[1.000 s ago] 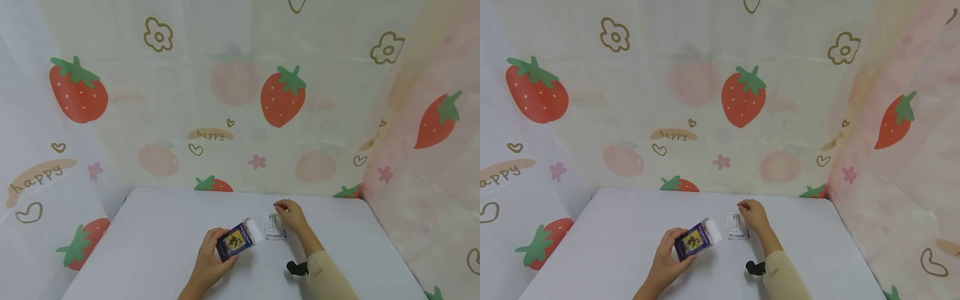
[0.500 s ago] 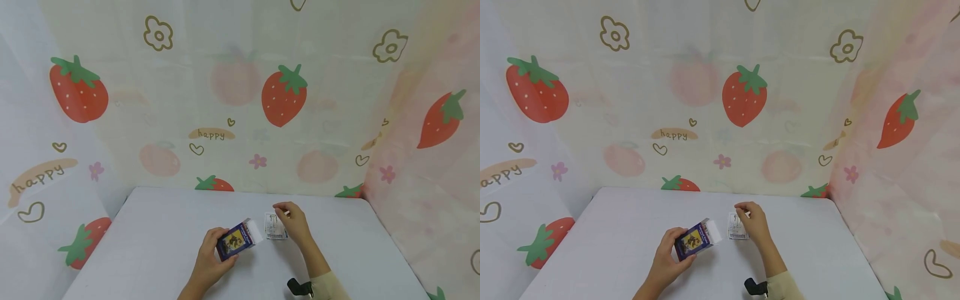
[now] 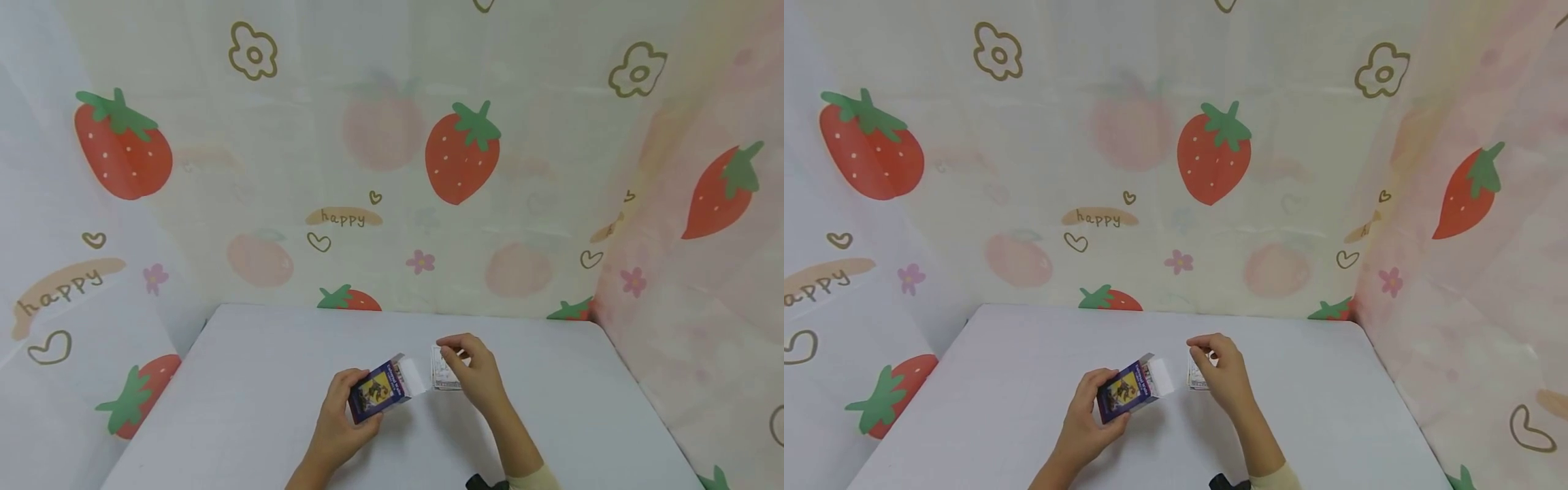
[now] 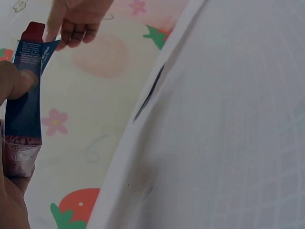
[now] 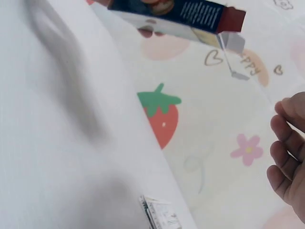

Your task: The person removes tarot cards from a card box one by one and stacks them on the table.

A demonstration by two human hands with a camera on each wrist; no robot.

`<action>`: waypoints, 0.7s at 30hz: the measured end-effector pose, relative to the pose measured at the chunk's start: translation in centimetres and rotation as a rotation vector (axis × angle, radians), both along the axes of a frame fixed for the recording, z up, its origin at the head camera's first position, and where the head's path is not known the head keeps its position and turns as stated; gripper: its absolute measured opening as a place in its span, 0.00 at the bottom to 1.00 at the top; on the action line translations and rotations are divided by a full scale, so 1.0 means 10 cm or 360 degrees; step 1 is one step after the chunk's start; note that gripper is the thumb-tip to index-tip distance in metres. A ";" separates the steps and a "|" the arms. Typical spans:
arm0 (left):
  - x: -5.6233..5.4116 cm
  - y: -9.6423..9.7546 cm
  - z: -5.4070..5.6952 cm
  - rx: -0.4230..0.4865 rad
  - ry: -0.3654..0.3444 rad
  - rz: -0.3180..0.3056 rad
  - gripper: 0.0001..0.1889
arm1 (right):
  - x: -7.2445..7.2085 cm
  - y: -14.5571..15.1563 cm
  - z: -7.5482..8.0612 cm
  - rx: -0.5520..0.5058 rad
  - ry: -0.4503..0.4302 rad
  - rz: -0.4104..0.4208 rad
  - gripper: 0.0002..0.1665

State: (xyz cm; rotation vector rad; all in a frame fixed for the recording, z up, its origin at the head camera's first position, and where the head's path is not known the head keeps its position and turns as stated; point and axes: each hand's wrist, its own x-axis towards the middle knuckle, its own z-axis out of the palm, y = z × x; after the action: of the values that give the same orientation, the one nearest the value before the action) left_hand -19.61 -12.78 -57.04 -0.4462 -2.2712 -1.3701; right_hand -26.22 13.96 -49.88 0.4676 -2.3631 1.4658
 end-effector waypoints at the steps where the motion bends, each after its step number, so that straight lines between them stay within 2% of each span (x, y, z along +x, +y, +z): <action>1: 0.00 0.00 0.00 -0.0005 0.0009 0.0003 0.43 | 0.02 -0.01 0.02 0.0016 0.0027 0.0016 0.08; 5: -0.01 0.01 -0.01 -0.0003 0.0033 -0.0010 0.42 | 0.13 -0.05 0.08 0.0090 0.0094 0.0068 0.09; 13: 0.00 0.00 0.02 0.0002 0.0032 -0.0031 0.43 | 0.28 -0.22 0.16 0.0147 0.0009 0.0104 0.07; 21: 0.01 0.00 0.01 -0.0007 0.0069 -0.0036 0.43 | 0.33 -0.35 0.07 0.0238 -0.0004 0.0176 0.08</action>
State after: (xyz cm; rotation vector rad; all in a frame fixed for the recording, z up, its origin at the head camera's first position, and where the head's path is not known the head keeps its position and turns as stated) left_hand -19.51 -12.74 -56.99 -0.4994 -2.2413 -1.3533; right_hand -22.95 10.43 -49.18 0.6435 -2.4958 1.3398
